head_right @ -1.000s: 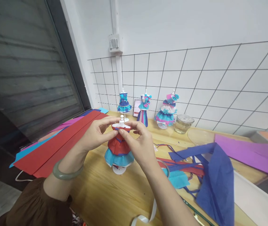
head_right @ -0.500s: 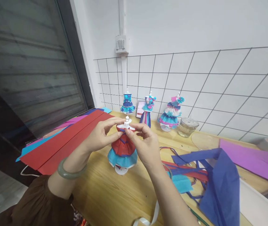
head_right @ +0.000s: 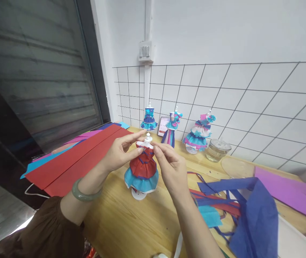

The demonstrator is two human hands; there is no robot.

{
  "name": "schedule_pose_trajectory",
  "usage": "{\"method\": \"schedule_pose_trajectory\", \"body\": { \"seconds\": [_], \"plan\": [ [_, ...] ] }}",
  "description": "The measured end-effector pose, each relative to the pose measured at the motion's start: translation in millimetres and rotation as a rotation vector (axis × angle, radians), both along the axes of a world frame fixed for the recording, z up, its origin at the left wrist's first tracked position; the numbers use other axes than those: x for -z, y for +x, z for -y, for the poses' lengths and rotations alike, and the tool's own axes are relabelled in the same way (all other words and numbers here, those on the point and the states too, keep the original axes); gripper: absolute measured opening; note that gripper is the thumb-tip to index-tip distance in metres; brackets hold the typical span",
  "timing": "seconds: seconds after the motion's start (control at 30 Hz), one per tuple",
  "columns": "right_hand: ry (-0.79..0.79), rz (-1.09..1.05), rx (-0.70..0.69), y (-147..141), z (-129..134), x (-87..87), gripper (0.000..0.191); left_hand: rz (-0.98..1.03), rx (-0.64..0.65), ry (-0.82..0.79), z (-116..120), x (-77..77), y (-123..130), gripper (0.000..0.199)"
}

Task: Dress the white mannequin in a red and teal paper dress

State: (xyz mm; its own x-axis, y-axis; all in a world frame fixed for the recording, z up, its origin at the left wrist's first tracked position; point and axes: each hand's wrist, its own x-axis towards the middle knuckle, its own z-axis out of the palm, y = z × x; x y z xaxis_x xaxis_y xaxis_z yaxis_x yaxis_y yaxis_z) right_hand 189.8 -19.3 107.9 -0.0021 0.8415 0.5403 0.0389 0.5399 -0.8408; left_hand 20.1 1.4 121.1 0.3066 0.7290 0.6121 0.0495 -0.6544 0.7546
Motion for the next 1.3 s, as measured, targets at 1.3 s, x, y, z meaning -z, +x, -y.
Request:
{"method": "schedule_pose_trajectory", "body": {
  "seconds": [1.3],
  "plan": [
    [0.131,0.310,0.311,37.8,6.4,-22.0,0.021,0.109,-0.250,0.344,12.8,22.6,42.1,0.015]
  ]
}}
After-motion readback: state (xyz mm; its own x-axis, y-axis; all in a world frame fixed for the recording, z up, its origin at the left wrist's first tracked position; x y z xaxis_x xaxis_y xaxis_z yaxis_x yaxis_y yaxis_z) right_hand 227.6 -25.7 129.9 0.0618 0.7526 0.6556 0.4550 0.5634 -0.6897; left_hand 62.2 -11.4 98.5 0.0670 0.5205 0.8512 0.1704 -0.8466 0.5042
